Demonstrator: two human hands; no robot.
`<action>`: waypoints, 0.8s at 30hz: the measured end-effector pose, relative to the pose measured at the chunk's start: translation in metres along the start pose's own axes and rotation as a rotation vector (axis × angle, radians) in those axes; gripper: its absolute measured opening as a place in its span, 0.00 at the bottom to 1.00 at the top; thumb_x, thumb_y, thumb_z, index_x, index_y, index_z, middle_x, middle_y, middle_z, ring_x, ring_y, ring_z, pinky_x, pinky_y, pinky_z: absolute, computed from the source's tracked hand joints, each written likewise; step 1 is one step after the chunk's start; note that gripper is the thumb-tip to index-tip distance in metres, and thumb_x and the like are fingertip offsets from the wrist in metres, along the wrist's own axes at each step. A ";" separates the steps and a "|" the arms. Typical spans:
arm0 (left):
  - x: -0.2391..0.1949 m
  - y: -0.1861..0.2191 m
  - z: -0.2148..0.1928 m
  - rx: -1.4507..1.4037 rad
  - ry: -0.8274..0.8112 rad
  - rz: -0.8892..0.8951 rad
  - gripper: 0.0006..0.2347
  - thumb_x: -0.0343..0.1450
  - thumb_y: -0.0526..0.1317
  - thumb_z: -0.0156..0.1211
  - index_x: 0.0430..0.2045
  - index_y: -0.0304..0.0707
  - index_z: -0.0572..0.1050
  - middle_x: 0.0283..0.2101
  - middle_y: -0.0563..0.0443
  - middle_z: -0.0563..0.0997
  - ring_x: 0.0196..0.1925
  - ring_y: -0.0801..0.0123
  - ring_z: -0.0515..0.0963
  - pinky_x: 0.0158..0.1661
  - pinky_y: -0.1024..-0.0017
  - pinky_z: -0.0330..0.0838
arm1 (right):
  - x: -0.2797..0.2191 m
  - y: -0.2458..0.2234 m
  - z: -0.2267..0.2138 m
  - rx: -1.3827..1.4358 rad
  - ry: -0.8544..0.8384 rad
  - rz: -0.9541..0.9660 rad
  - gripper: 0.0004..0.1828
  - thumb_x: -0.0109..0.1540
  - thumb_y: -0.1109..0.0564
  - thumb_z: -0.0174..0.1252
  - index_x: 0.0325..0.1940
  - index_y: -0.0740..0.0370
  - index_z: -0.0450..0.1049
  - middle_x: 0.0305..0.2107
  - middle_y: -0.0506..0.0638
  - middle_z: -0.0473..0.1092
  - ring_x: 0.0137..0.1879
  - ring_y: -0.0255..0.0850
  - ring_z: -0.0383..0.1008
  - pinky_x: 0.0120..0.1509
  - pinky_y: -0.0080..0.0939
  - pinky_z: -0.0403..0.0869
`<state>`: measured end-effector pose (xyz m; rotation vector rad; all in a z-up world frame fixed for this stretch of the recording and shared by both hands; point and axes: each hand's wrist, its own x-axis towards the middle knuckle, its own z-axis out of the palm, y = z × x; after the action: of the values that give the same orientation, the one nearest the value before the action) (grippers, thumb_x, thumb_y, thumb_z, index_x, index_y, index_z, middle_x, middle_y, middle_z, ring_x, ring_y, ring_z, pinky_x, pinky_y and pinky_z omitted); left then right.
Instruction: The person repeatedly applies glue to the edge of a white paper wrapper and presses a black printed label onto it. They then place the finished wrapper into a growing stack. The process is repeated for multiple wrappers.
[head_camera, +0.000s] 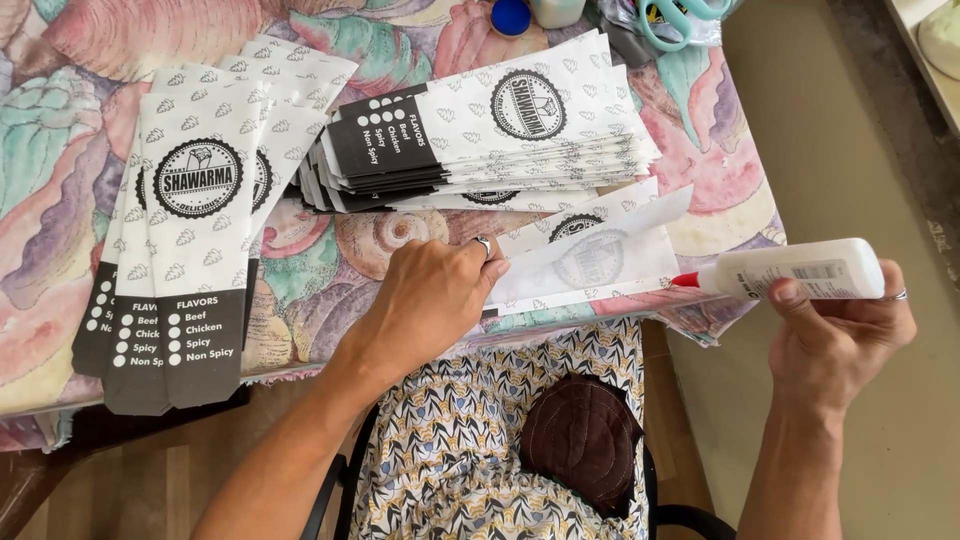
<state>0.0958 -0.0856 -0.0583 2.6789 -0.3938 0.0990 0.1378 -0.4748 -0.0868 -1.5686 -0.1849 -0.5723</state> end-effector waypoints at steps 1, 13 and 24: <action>0.000 0.000 0.000 0.001 0.003 0.001 0.12 0.78 0.42 0.59 0.23 0.40 0.75 0.11 0.62 0.65 0.11 0.77 0.60 0.14 0.74 0.61 | 0.000 0.002 -0.004 -0.020 0.016 0.012 0.25 0.55 0.56 0.79 0.42 0.57 0.66 0.35 0.45 0.69 0.43 0.35 0.73 0.50 0.35 0.77; 0.010 0.000 -0.014 -0.093 -0.073 -0.063 0.13 0.78 0.44 0.57 0.26 0.35 0.76 0.17 0.53 0.75 0.23 0.63 0.76 0.35 0.58 0.75 | -0.047 -0.001 0.082 0.195 -0.071 0.101 0.25 0.48 0.62 0.76 0.42 0.61 0.69 0.35 0.47 0.72 0.42 0.37 0.74 0.44 0.36 0.78; 0.021 -0.007 -0.052 -0.350 -0.112 -0.004 0.11 0.73 0.41 0.54 0.26 0.31 0.80 0.24 0.32 0.82 0.32 0.37 0.83 0.42 0.46 0.73 | -0.107 -0.009 0.195 0.379 -0.241 0.072 0.20 0.51 0.67 0.71 0.46 0.62 0.76 0.38 0.62 0.79 0.51 0.51 0.81 0.63 0.55 0.78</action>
<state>0.1179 -0.0633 -0.0111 2.3448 -0.4000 -0.1126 0.0895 -0.2607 -0.1239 -1.2649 -0.3936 -0.2698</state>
